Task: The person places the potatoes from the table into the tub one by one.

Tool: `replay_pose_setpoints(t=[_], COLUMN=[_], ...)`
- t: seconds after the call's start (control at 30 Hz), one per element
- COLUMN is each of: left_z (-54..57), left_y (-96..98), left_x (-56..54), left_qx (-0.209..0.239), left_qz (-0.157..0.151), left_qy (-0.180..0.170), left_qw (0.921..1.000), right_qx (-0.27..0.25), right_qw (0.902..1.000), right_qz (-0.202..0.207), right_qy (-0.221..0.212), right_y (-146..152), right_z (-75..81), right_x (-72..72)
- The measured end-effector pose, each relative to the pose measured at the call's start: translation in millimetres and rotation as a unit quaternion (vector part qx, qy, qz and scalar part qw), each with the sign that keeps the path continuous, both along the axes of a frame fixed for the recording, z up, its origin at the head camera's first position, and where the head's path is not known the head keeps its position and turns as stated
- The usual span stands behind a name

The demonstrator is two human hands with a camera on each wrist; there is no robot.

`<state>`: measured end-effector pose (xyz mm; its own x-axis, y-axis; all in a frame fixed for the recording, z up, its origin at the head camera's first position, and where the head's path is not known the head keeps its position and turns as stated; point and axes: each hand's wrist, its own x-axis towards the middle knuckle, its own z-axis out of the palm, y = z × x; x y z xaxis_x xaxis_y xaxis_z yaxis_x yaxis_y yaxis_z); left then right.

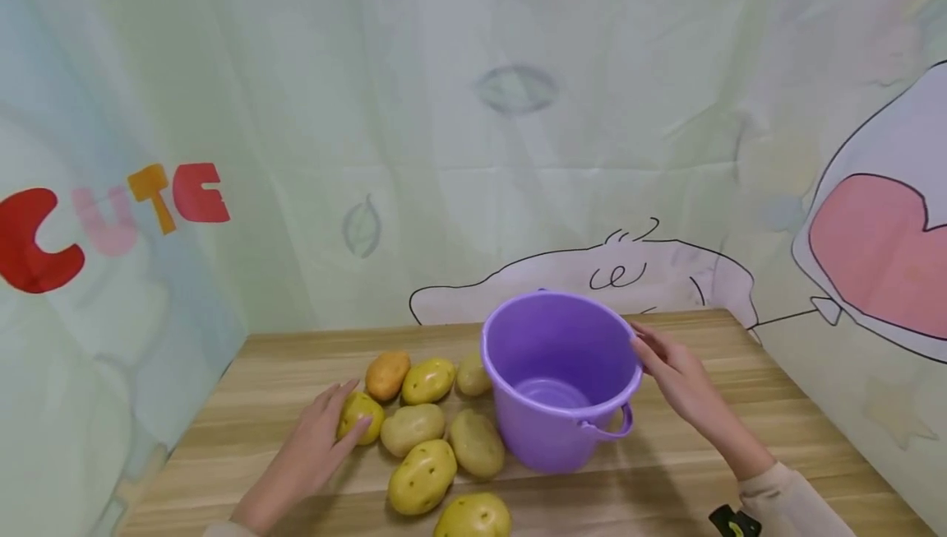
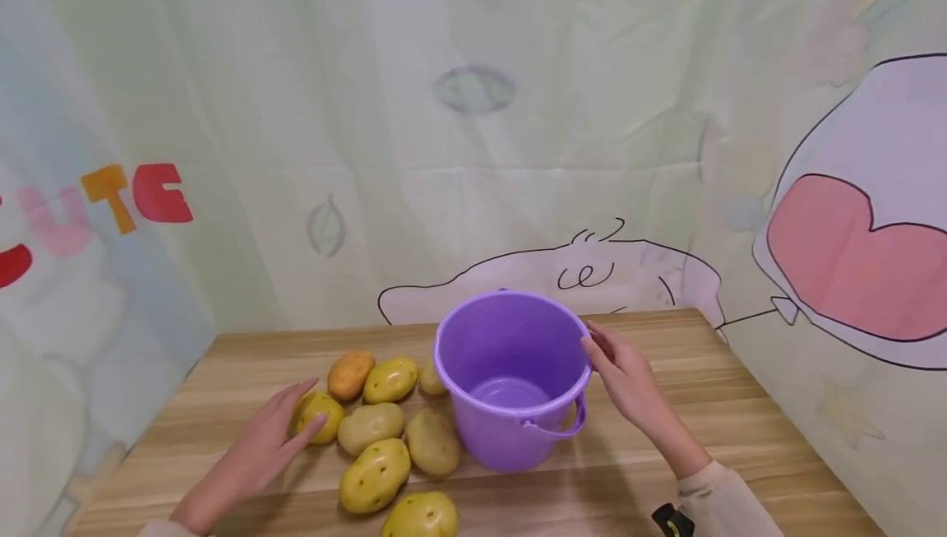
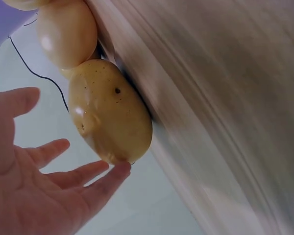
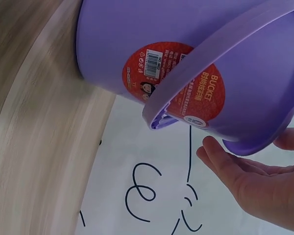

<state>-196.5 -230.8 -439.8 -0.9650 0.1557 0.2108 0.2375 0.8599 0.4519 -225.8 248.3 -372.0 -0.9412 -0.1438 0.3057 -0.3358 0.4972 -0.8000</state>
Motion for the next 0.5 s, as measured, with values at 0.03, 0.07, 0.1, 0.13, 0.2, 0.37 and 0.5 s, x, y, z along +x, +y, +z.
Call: replay_pose_setpoints(t=[0.03, 0.07, 0.1, 0.13, 0.2, 0.37, 0.5], left_z=[-0.1, -0.2, -0.4, -0.6, -1.3, -5.3, -9.1], left_y=[0.5, 1.1, 1.8, 2.3, 2.9, 1.4, -1.2], left_x=[-1.7, -3.6, -5.5, -7.5, -11.1, -17.8, -20.3], left_qx=[0.002, 0.001, 0.002, 0.001, 0.001, -0.006, -0.012], left_qz=[0.0, 0.002, 0.002, 0.002, 0.003, 0.011, 0.015], left_qy=[0.001, 0.002, 0.001, -0.002, -0.008, -0.033, -0.048], left_qw=[1.0, 1.0, 1.0, 1.0, 1.0, 0.9994, 0.9986], right_qx=[0.0, 0.001, 0.001, 0.004, 0.009, 0.012, 0.003], right_qw=[1.0, 1.0, 1.0, 0.9999, 0.9996, 0.9991, 0.9992], right_qz=[0.0, -0.001, -0.003, -0.006, -0.012, -0.017, -0.012], right_qy=[0.002, 0.005, 0.009, 0.013, 0.022, 0.037, 0.039], right_y=[-0.6, -1.2, -1.6, -2.0, -2.5, -4.6, -7.7], right_z=[0.4, 0.6, 0.6, 0.3, -0.8, -2.9, -3.1], right_x=[-0.4, -0.7, -1.0, -1.3, -1.8, -4.9, -7.4])
